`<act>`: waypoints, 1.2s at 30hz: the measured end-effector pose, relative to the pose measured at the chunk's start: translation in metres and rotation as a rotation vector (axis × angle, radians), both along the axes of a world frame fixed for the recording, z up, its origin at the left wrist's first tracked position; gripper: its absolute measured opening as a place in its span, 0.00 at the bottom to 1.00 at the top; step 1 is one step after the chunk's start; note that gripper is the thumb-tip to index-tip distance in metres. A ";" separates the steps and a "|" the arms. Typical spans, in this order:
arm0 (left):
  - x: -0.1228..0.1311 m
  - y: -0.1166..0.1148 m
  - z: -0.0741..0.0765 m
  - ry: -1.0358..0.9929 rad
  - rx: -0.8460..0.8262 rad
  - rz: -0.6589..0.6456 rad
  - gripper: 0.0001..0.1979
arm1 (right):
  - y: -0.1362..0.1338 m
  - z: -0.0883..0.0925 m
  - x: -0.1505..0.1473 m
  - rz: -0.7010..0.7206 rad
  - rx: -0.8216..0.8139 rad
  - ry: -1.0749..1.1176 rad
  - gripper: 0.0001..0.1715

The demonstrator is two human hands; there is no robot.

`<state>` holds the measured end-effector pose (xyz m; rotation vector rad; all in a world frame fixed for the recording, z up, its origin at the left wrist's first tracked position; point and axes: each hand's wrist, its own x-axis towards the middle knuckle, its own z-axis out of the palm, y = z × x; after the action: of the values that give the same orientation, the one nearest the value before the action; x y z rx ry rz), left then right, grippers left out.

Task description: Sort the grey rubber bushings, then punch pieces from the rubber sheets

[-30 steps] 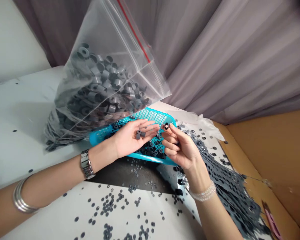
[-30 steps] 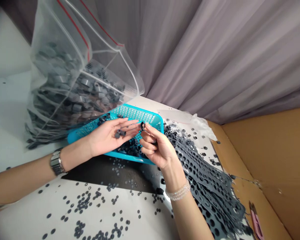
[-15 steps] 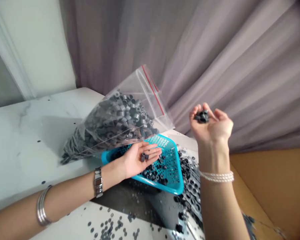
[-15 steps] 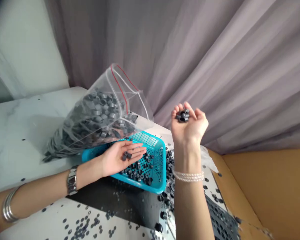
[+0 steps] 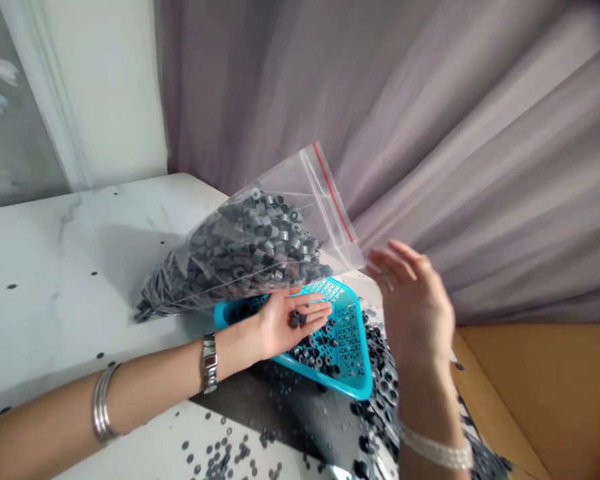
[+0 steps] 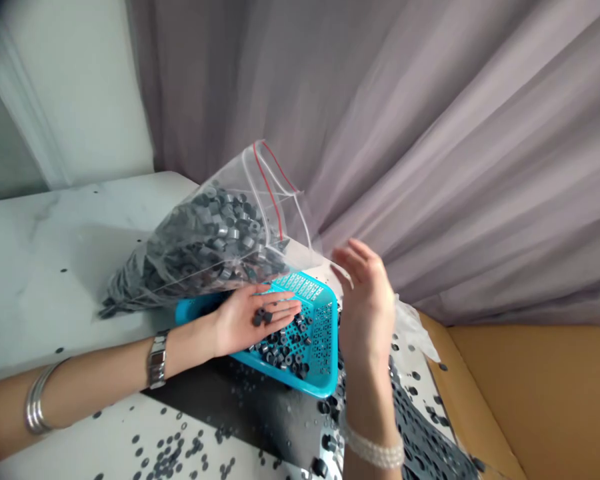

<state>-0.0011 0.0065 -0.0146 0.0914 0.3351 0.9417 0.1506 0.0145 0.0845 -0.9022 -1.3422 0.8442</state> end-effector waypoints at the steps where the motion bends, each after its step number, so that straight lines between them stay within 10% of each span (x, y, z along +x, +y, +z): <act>1: 0.000 -0.001 0.002 0.022 -0.015 0.014 0.26 | -0.005 -0.014 0.003 -0.016 -0.061 -0.031 0.14; 8: -0.003 -0.001 0.010 0.116 -0.019 0.009 0.21 | -0.025 -0.071 -0.003 0.185 -0.182 -0.625 0.09; 36: -0.007 -0.005 0.014 0.150 0.071 -0.057 0.26 | -0.038 -0.067 0.001 0.184 -0.009 -0.880 0.09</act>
<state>-0.0081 0.0018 -0.0003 0.2363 0.4360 0.8924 0.1512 -0.0231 0.0171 -1.2370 -2.2040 0.5941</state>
